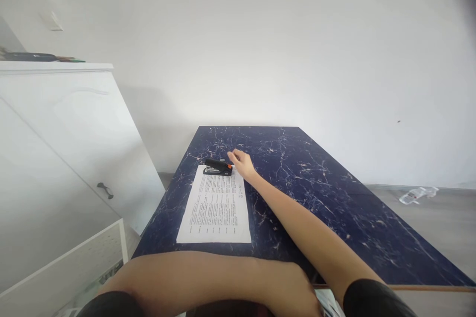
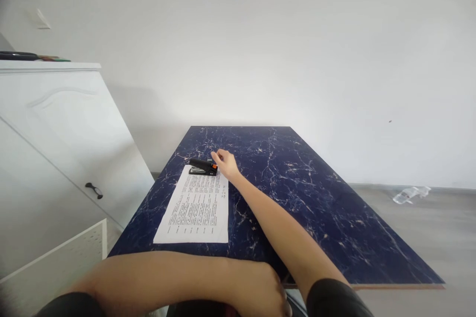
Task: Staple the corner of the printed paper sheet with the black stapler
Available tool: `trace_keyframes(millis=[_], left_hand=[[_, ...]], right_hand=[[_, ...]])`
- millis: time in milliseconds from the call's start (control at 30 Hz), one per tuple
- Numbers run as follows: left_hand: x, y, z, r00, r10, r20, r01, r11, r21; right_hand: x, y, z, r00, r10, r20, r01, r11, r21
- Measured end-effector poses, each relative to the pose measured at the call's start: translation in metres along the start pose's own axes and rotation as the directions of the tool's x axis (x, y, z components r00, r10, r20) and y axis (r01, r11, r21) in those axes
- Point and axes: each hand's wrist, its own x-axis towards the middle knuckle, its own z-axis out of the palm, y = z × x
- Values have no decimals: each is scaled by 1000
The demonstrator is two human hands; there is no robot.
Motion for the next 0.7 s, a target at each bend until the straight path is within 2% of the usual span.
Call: trace_keyframes(millis=[67, 167, 267, 367, 500, 600, 633, 700], left_hand=[[2, -3, 5, 1000, -9, -9, 9, 1000, -30], [3, -7, 12, 999, -3, -51, 1, 998, -55], [3, -7, 15, 997, 4, -73, -5, 1000, -25], [4, -2, 12, 999, -10, -53, 10, 1000, -1], [4, 1, 5, 1000, -21, -15, 21, 1000, 8], [3, -2, 8, 999, -1, -39, 1, 1000, -7], [3, -4, 10, 998, 8, -55, -9, 1000, -16], [2, -7, 15, 996, 16, -87, -19, 999, -34]], right_hand=[[-3, 9, -20, 999, 46, 0, -46, 996, -78], [-17, 32, -55, 993, 90, 78, -75, 981, -178], [-37, 58, -86, 986, 95, 138, -53, 959, -278], [-52, 74, -102, 982, 76, 174, -12, 939, -344], [-58, 67, -99, 985, 50, 165, 28, 899, -438], [-61, 40, -86, 984, -87, 155, 146, 895, -422], [-64, 29, -80, 966, -164, 197, 229, 901, -369], [-69, 4, -67, 884, -315, 345, 397, 896, -200]])
